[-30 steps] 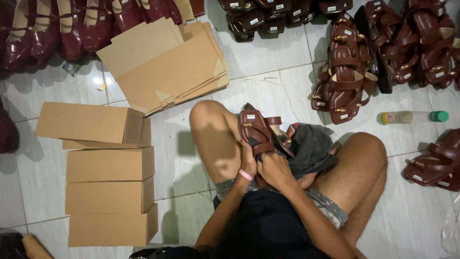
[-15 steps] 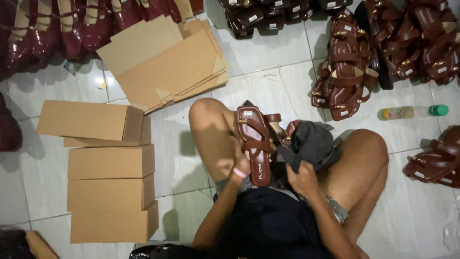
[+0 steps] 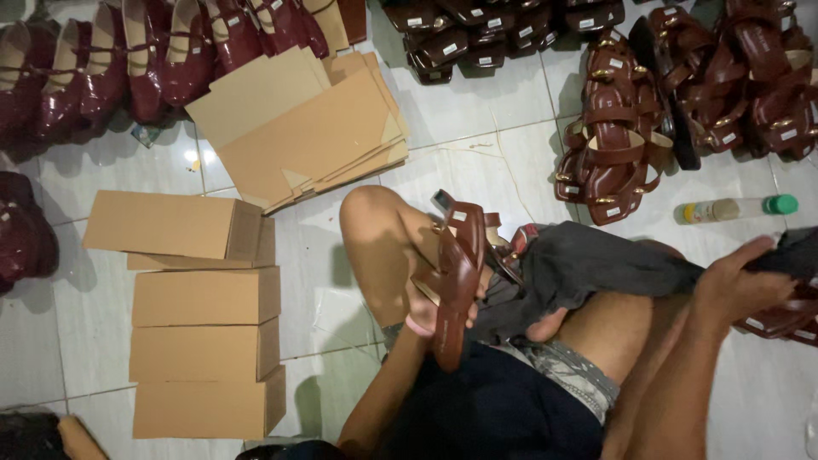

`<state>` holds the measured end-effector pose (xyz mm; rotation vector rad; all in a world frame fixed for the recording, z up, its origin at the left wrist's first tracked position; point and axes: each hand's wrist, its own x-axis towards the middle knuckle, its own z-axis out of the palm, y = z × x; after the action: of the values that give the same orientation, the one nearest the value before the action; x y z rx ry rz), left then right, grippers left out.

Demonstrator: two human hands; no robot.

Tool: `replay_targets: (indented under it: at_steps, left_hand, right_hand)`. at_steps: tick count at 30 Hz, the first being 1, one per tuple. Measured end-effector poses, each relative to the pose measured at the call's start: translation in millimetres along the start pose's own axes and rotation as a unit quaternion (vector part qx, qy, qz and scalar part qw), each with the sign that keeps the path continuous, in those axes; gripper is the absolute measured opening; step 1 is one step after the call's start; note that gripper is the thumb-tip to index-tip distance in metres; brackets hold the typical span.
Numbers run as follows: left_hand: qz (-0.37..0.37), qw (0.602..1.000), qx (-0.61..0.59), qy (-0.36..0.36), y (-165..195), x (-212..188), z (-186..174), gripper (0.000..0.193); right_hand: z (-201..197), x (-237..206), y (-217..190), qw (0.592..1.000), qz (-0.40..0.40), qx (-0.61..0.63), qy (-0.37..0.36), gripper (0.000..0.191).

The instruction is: The person sits on the floor and wipes brown sandals with a dark cloth. They pick up sandals one at a time, wipe the straps and soles, and place them back on the floor among other sandals.

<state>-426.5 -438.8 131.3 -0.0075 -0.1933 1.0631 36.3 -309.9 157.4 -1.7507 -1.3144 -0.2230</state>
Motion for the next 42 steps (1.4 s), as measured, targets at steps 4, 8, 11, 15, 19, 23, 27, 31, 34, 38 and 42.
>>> replay_targets:
  at_steps: [4,8,11,15,19,23,27,31,34,38,42]
  left_hand:
    - [-0.017,1.0,-0.005,0.025,-12.2,1.4,-2.3,0.133]
    - [-0.057,0.998,0.003,0.041,-20.3,19.3,14.2,0.141]
    - [-0.103,0.992,-0.052,0.059,-17.6,47.3,45.3,0.128]
    - [-0.065,0.994,-0.042,0.071,-25.4,75.2,91.7,0.129]
    - [0.027,0.982,0.149,0.115,-33.1,86.3,117.9,0.12]
    - [0.043,0.958,0.203,0.199,-42.3,93.9,119.6,0.112]
    - [0.035,0.941,0.238,0.24,-49.1,96.8,109.2,0.113]
    - [0.047,0.938,0.256,0.227,-53.7,98.6,101.5,0.106]
    - [0.061,0.942,0.31,0.114,-51.8,97.0,104.3,0.094]
    - [0.073,0.925,0.369,0.059,-45.4,94.0,115.7,0.081]
    - [0.098,0.902,0.413,0.082,-42.0,93.6,122.6,0.071]
  right_hand:
    - [12.4,26.4,16.1,0.965,-0.087,-0.241,-0.049,0.061]
    - [25.0,32.2,14.7,0.963,-0.087,-0.248,-0.056,0.07]
    - [28.9,33.2,12.8,0.982,-0.021,-0.176,-0.063,0.074]
    - [28.7,42.4,13.2,0.996,0.004,-0.087,0.011,0.069]
    - [34.2,58.6,15.7,0.999,-0.024,-0.028,0.033,0.077]
    - [40.4,66.2,16.5,0.995,-0.042,-0.087,-0.033,0.058]
    - [46.2,64.6,16.6,0.996,-0.045,-0.071,-0.006,0.068]
    - [50.6,59.8,17.8,0.999,-0.001,-0.031,-0.027,0.034]
    - [49.8,59.5,16.8,0.998,0.049,-0.036,0.013,0.041]
    - [37.4,66.9,14.8,0.93,0.326,0.045,0.165,0.056]
    - [16.4,65.7,11.8,0.777,0.454,0.334,0.281,0.051]
